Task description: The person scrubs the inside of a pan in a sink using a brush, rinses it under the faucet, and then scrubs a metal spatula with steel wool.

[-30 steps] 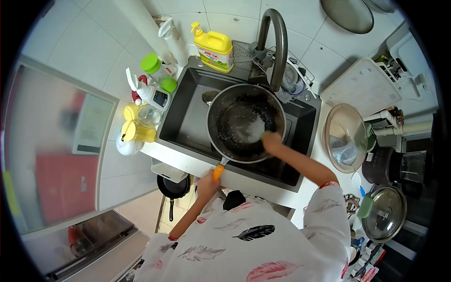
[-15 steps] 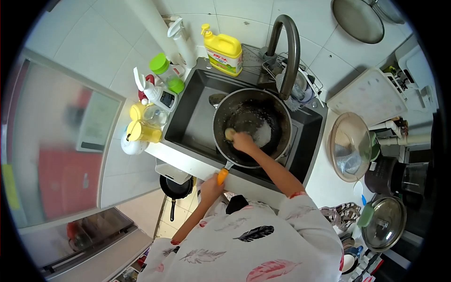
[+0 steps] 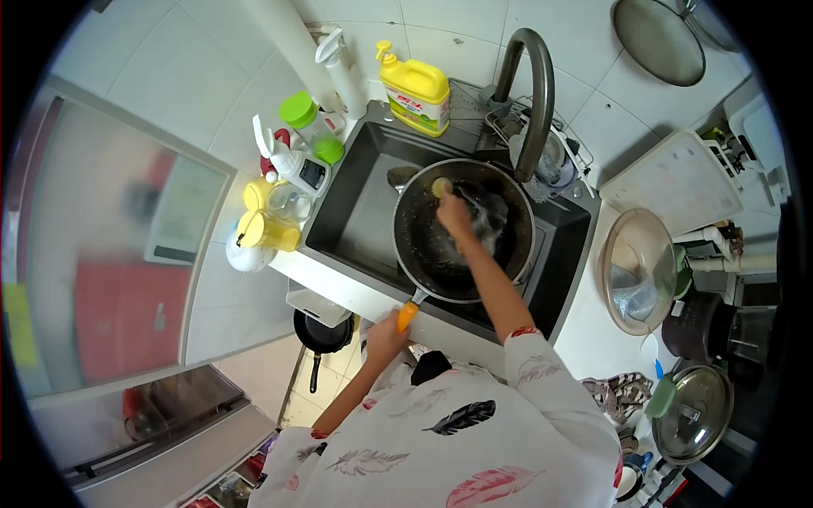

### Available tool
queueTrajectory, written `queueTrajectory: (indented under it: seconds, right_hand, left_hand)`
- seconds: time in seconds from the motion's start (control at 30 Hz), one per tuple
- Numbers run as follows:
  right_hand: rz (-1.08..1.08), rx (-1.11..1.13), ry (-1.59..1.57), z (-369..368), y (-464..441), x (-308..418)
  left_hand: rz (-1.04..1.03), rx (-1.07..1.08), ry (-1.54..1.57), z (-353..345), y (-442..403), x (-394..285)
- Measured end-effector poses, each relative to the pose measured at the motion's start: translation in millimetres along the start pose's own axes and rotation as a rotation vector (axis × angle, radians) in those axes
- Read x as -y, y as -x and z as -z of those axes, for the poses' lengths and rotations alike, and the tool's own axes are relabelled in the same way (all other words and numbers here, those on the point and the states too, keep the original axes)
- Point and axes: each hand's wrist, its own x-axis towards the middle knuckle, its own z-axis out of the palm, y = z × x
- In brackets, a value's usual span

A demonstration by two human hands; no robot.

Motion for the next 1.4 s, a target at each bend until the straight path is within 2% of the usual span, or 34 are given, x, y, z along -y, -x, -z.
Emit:
queueTrajectory:
  seconds: [0.03,0.07,0.1,0.13,0.2,0.27,0.3,0.33,0.4,0.53,0.6,0.67,0.73,0.83,0.87,0.93,0.97,1.03,1.1,1.23,1.3,1.4]
  right_hand:
    - [-0.003,-0.008,-0.011,-12,12,12]
    - [0.017,0.076,-0.062,-18,26,17]
    - [0.163,0.083,-0.057,-30,41,12]
    - [0.210,0.123,-0.073,-31,62,8]
    - [0.227,0.293,0.104,-16,103,-8]
    - [0.160,0.470,0.304,29,130,-20]
    - [0.155,0.466,0.349,60,141,-20]
    - [0.045,0.457,0.478,63,139,-38]
    - [0.038,0.246,0.602,52,114,-95]
    - [0.031,0.087,0.500,41,38,-94]
    - [0.104,-0.005,0.289,37,22,-55]
    - [0.012,0.105,0.118,22,20,-19]
    - [0.104,0.155,0.225,5,42,4]
    - [0.308,0.185,0.328,-12,96,-3]
    - [0.299,0.159,0.325,-7,114,-12]
    - [0.286,0.298,0.474,22,126,-38]
    - [0.312,0.209,0.543,27,124,-56]
    - [0.151,0.020,0.591,41,103,-79]
    - [0.198,0.058,0.559,60,83,-90]
    - [0.223,0.152,0.485,35,107,-66]
    - [0.307,0.347,0.512,29,124,-56]
    - [0.262,0.246,0.499,34,113,-59]
  left_hand:
    - [-0.007,0.001,0.002,0,0,1]
    - [-0.017,0.004,0.004,0,0,1]
    - [-0.021,0.005,0.001,1,0,0]
    - [-0.012,0.005,-0.010,3,-1,-2]
    - [-0.007,0.014,-0.019,2,0,-4]
    - [-0.033,-0.003,-0.031,2,1,-2]
    - [-0.035,0.001,-0.031,3,1,-2]
    - [-0.033,0.001,-0.033,3,1,-2]
    - [-0.033,-0.001,-0.033,3,0,-3]
    - [-0.029,0.003,-0.036,3,1,-2]
    - [-0.032,-0.005,-0.036,2,0,-1]
    - [-0.031,-0.017,-0.009,0,0,1]
    - [-0.020,-0.006,-0.021,4,1,-2]
    - [-0.015,0.025,-0.026,5,0,-6]
    - [-0.006,0.035,-0.028,6,0,-5]
    - [-0.021,0.037,-0.048,2,0,1]
    - [-0.037,0.030,-0.065,0,-1,2]
    - [-0.031,0.032,-0.065,1,-1,-1]
    - [-0.022,0.030,-0.065,1,-2,-1]
    - [-0.040,0.020,-0.053,1,-1,1]
    - [-0.044,0.005,-0.044,0,-2,1]
    - [-0.075,-0.029,-0.002,1,-1,3]
